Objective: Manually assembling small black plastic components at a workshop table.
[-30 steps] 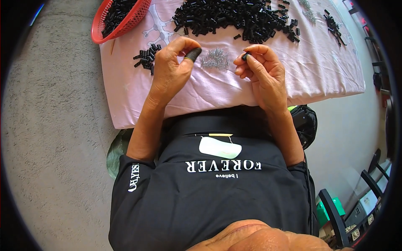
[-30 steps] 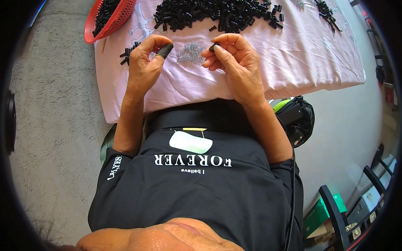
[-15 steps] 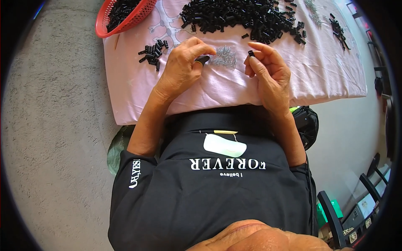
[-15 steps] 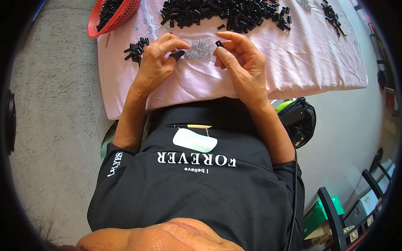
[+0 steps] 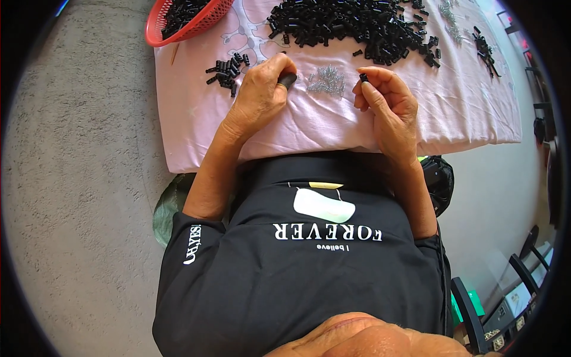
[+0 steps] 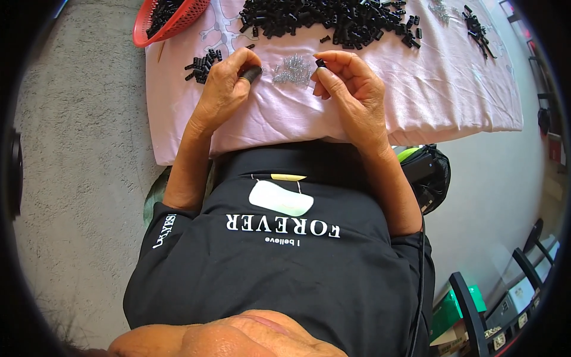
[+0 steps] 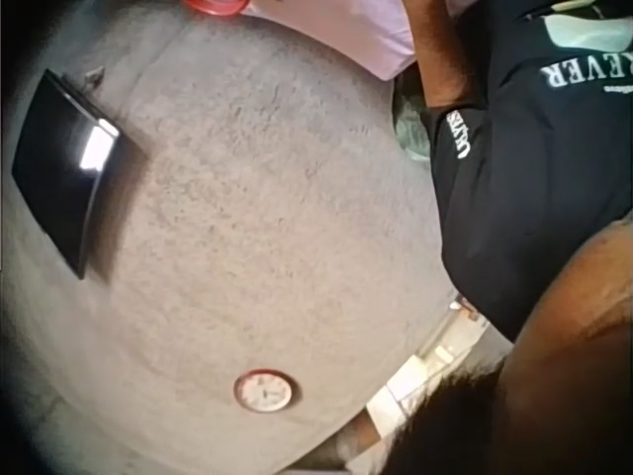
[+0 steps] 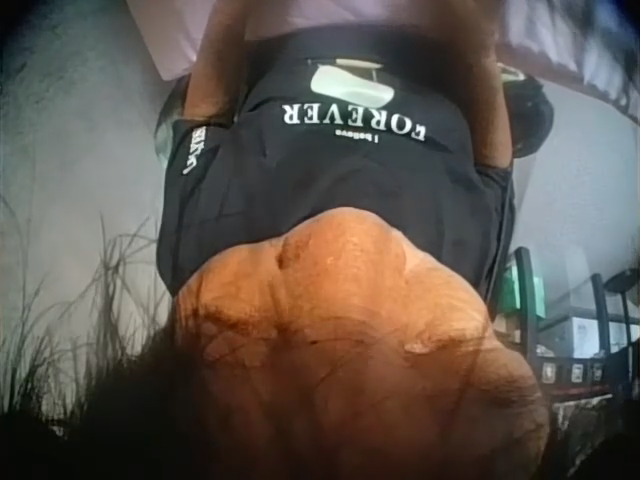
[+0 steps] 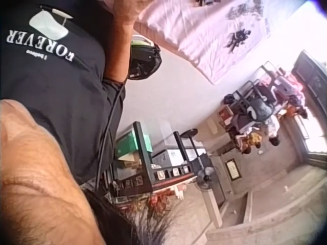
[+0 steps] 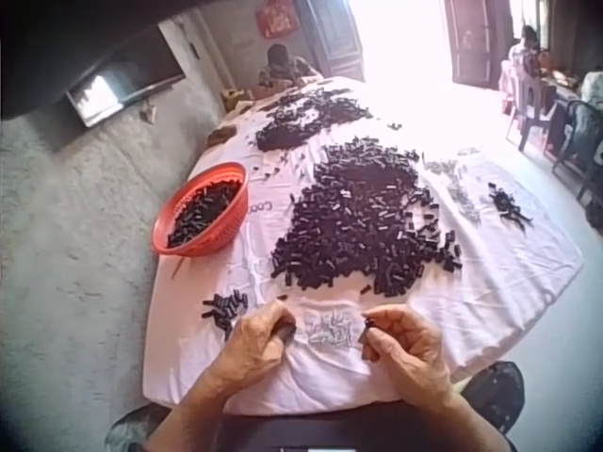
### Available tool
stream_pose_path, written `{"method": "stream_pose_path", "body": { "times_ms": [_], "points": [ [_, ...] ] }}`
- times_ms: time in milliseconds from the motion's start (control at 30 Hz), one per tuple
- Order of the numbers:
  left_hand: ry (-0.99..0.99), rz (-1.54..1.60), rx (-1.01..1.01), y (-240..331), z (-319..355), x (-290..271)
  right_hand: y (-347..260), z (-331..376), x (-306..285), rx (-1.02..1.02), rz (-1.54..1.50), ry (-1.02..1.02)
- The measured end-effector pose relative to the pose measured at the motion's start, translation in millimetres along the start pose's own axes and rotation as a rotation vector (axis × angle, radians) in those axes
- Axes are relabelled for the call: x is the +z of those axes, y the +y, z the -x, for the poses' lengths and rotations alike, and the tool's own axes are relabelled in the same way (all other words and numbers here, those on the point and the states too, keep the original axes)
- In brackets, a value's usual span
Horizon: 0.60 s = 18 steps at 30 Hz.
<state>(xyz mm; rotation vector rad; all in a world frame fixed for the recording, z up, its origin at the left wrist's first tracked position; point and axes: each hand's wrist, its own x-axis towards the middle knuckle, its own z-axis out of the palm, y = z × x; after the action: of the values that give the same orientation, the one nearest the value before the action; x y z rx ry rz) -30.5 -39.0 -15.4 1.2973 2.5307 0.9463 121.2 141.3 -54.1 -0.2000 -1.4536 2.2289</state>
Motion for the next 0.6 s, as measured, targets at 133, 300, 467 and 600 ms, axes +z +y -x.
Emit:
{"method": "stream_pose_path", "body": {
  "times_ms": [133,300,467,600],
  "points": [
    [0.092,0.210,-0.071,0.2,-1.5,3.9,0.7,-0.5,0.0,-0.001,0.002,-0.004],
    [0.072,0.277,-0.085,-11.3,-1.4,6.7,-0.5,-0.2,1.4,-0.005,0.045,-0.023],
    [0.043,0.059,-0.031,5.0,-1.3,1.9,-0.4,0.2,1.7,-0.003,0.061,-0.011],
    [0.014,-0.074,0.049,6.2,-4.6,2.0,-1.5,0.3,2.3,-0.004,0.065,-0.017]
  ]
}}
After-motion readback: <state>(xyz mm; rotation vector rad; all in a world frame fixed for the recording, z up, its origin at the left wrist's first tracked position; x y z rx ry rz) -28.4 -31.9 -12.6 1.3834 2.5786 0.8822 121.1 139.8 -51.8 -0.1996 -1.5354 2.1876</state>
